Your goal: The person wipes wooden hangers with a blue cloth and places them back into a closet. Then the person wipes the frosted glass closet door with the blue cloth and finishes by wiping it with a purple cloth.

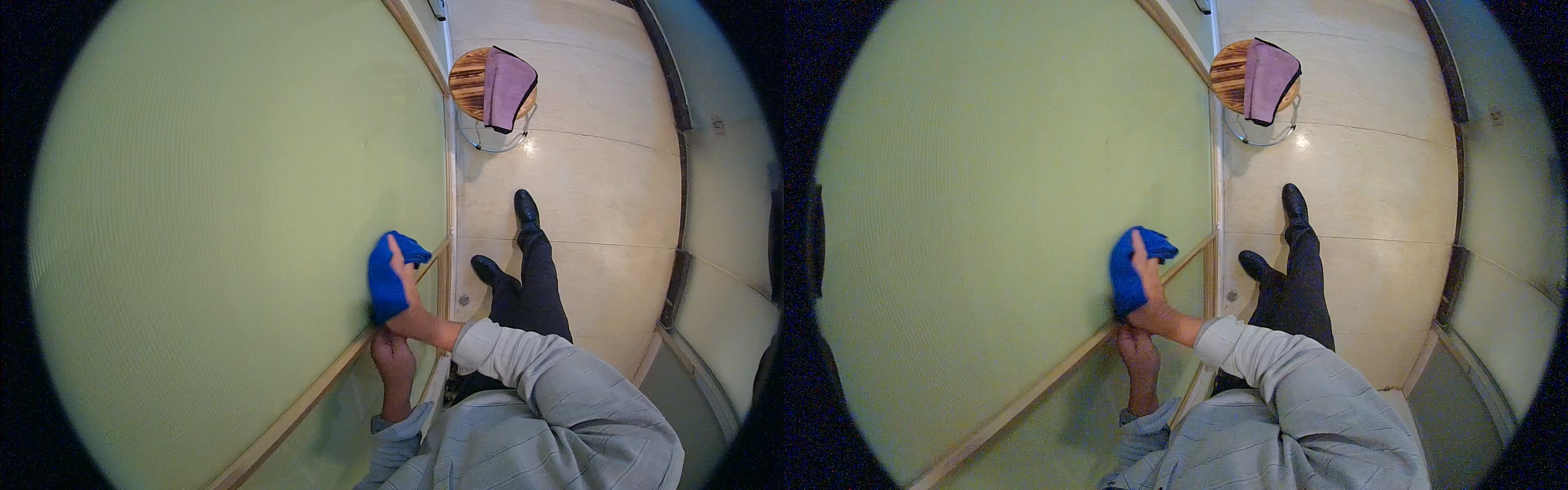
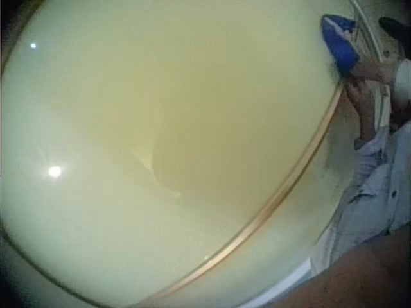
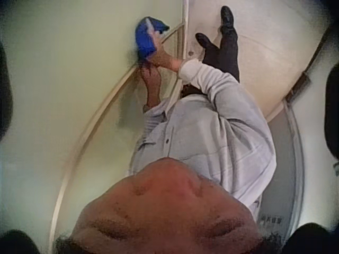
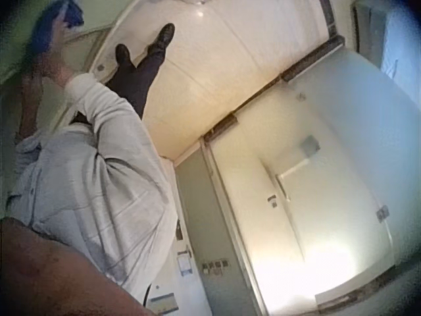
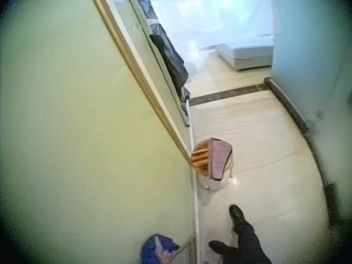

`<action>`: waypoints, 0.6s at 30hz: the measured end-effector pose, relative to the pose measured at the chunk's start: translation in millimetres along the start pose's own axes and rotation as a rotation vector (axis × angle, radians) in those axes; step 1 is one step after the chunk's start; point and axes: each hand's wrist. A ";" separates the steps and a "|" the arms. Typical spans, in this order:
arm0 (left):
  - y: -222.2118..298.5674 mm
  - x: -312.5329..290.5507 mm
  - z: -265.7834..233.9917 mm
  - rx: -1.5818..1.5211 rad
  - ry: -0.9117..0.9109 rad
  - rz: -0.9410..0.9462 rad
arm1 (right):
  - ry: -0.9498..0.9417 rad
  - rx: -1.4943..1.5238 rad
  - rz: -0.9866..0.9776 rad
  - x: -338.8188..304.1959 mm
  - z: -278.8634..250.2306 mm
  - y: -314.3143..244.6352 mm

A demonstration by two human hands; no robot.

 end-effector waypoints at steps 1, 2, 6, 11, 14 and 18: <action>-5.7 2.1 1.5 0.083 0.002 0.088 | -0.042 -0.060 0.056 13.8 2.0 -29.7; -0.9 2.5 3.9 -0.006 -0.035 -0.009 | -0.083 -0.119 0.113 33.2 3.0 -51.8; 17.3 -1.5 16.2 -0.258 -0.098 -0.321 | 0.030 -0.171 -0.099 116.8 5.2 -53.2; 38.6 4.5 29.6 -0.322 -0.122 -0.036 | 0.220 -0.240 -0.158 192.0 -18.7 32.8; 59.7 20.8 40.1 -0.320 -0.027 0.091 | 0.091 -0.689 -0.255 143.2 -28.0 114.0; 77.6 51.6 43.6 -0.237 -0.011 0.254 | -0.256 -0.601 -0.040 39.6 -29.8 142.5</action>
Point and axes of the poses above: each hand's wrist, its own x-axis towards the middle knuckle, its own z-axis out of the palm, y = z × x, and after that the axes turned 5 degrees about x, right-handed
